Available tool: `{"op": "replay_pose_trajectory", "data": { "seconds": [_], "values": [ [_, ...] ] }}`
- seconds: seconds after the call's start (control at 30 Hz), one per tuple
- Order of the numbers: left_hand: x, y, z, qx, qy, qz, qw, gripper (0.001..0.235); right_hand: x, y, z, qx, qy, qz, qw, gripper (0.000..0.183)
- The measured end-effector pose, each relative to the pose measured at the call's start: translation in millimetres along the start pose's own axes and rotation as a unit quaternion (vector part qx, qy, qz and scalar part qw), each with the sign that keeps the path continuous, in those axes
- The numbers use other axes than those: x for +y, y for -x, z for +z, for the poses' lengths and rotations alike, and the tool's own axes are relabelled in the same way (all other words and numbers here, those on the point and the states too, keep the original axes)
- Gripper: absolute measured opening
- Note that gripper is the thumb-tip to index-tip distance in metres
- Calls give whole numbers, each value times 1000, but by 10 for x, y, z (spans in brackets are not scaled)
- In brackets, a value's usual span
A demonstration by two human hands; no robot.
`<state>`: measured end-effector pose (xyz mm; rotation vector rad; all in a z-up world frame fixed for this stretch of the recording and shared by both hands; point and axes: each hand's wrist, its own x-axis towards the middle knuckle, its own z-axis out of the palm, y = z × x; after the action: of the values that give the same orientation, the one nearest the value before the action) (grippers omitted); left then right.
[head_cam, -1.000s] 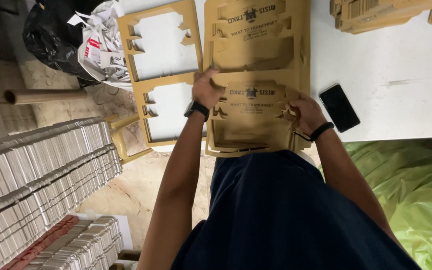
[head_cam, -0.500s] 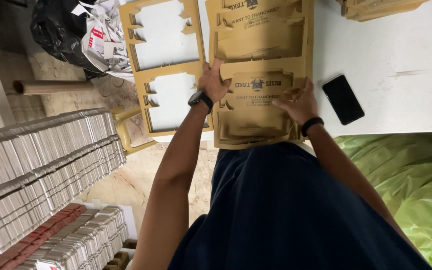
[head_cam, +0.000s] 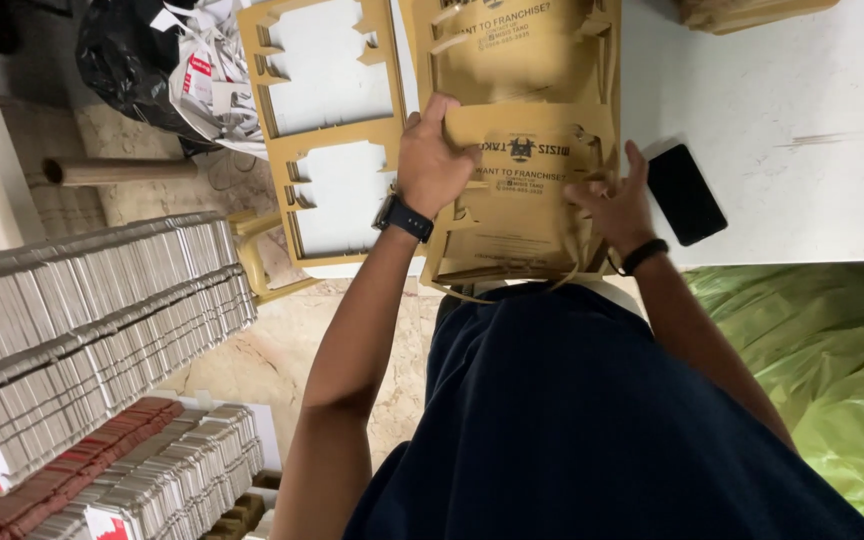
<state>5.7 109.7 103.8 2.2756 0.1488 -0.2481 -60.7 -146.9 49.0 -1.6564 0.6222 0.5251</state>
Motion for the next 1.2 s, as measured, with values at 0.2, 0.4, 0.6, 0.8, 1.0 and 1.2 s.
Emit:
{"op": "replay_pose_trajectory", "data": {
  "seconds": [0.2, 0.4, 0.6, 0.8, 1.0, 1.2],
  "values": [
    [168, 29, -44, -129, -181, -99, 970, 39, 335, -149, -430, -57, -2, -62, 996, 99],
    [-287, -4, 189, -48, -40, -161, 985, 33, 660, -297, -532, -154, 95, -262, 948, 132],
    [-313, 55, 288, -20, -88, -100, 991, 47, 527, -211, -502, -84, 109, -228, 964, 99],
    [-35, 185, 189, 11, -50, -74, 996, 46, 745, -262, -546, -97, 73, -238, 964, 96],
    [238, 141, 52, 24, 63, -17, 998, 39, 788, -186, -608, -3, 82, -168, 982, 59],
    [410, 93, -43, 28, 68, 17, 997, 38, 763, -227, -678, -80, -42, -92, 992, 19]
  ]
}}
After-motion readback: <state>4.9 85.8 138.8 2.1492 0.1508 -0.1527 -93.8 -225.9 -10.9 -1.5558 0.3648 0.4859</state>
